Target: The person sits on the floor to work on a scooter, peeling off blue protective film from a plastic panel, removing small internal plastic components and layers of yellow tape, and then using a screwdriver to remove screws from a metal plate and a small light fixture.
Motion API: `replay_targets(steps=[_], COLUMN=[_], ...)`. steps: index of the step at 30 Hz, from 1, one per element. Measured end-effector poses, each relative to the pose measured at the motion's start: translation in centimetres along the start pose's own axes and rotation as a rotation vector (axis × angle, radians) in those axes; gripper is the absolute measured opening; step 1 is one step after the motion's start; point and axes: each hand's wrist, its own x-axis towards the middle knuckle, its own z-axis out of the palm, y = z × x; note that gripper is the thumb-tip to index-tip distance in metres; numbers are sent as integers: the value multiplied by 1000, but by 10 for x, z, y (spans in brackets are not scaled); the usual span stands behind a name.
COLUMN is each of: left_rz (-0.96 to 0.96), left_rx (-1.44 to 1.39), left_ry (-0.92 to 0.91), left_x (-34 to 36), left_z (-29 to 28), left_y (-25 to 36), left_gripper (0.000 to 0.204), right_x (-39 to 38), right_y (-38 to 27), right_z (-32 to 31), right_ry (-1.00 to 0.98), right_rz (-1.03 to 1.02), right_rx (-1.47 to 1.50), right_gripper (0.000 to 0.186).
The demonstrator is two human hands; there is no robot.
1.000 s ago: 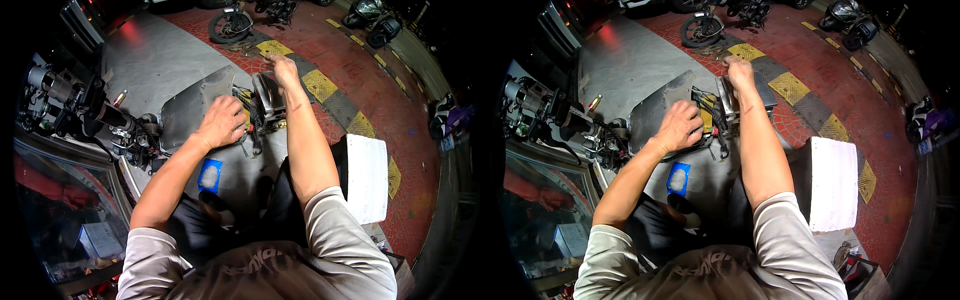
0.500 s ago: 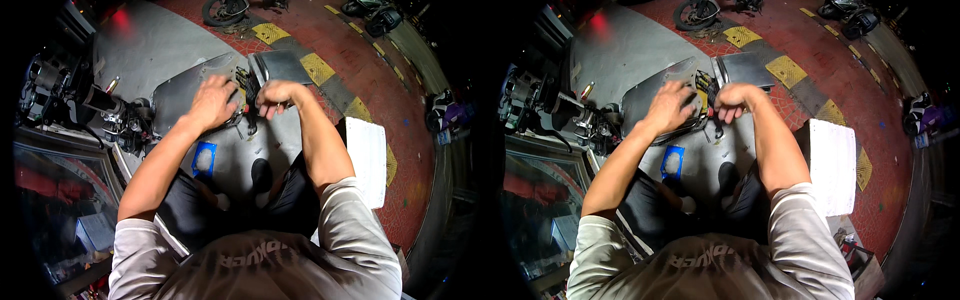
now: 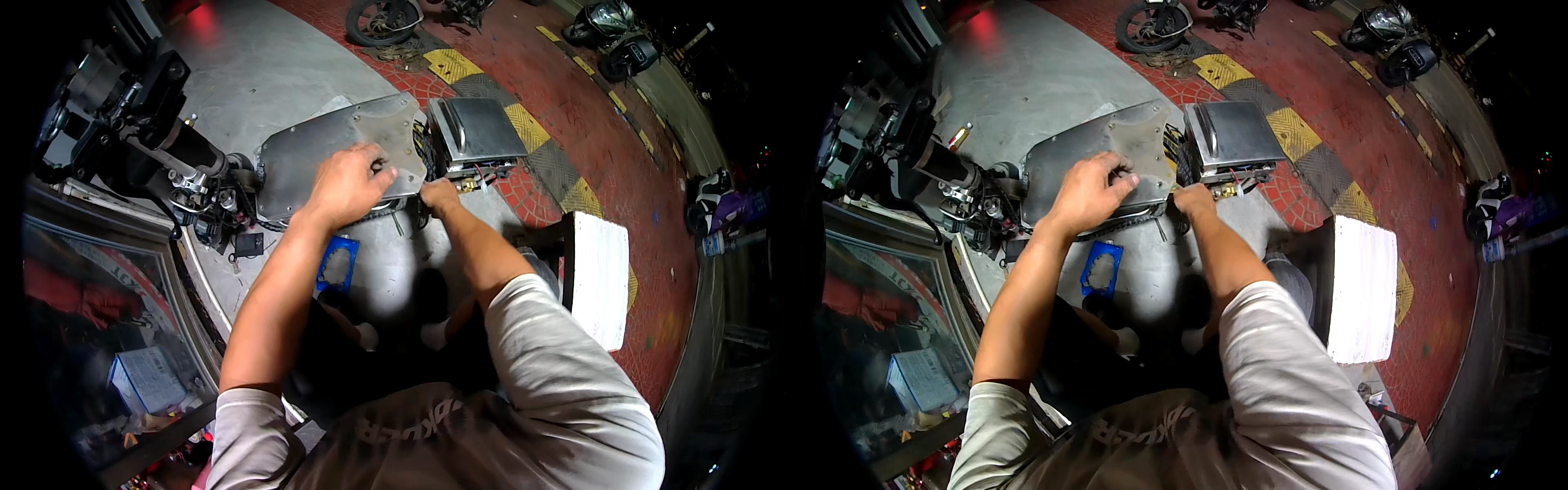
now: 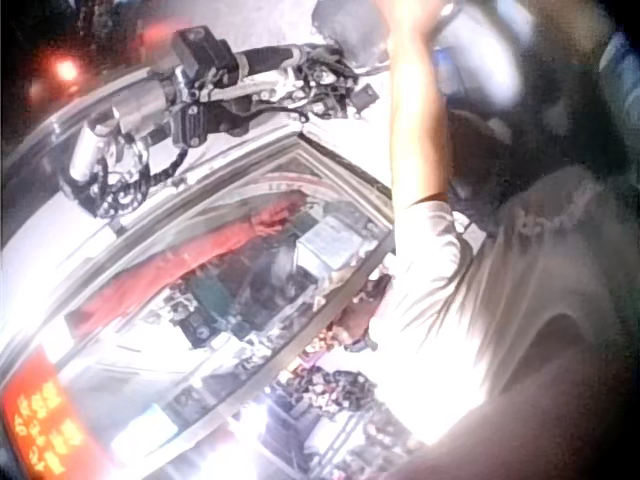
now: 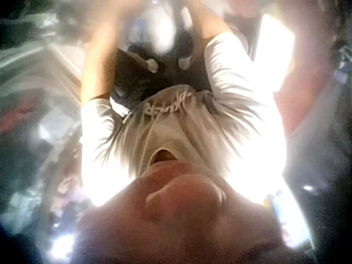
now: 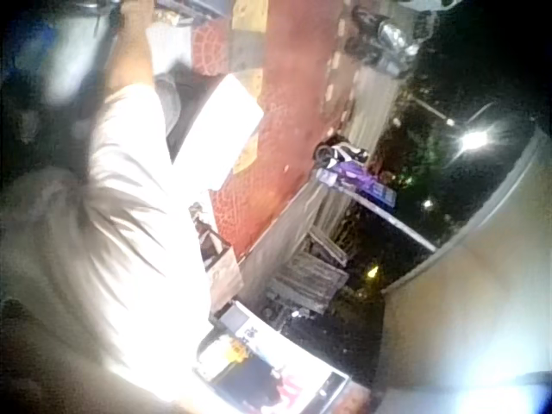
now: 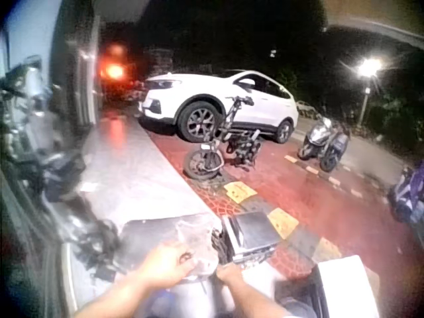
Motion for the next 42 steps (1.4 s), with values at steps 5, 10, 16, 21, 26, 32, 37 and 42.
replay_targets(steps=[5, 10, 16, 21, 26, 32, 37, 42], left_rz=[3, -34, -70, -19, 314, 283, 267, 318], left_rx=[-67, -70, -55, -33, 167, 364, 356, 194], left_ry=[-2, -33, -174, -205, -3, -146, -137, 150], left_x=[-10, -19, -16, -9, 3, 33, 31, 25], left_z=[-8, -17, -4, 31, 73, 79, 53, 5], left_y=[5, -6, -20, -6, 11, 12, 18, 12], left_gripper=[41, 37, 35, 33, 36, 38, 46, 28], right_x=[-32, -56, -87, -102, -110, -103, -72, -53], right_y=[-15, -13, -28, -68, -101, -108, -92, -81], right_z=[17, -18, -92, -167, -209, -210, -218, -201], right_ry=[316, 286, 129, -80, -207, -267, -202, -151], right_rz=[35, 70, -209, -253, -353, -258, -165, -131], right_rx=[128, 101, 346, 447, 447, 614, 1033, 1324], right_gripper=[47, 49, 41, 27, 24, 27, 22, 22])
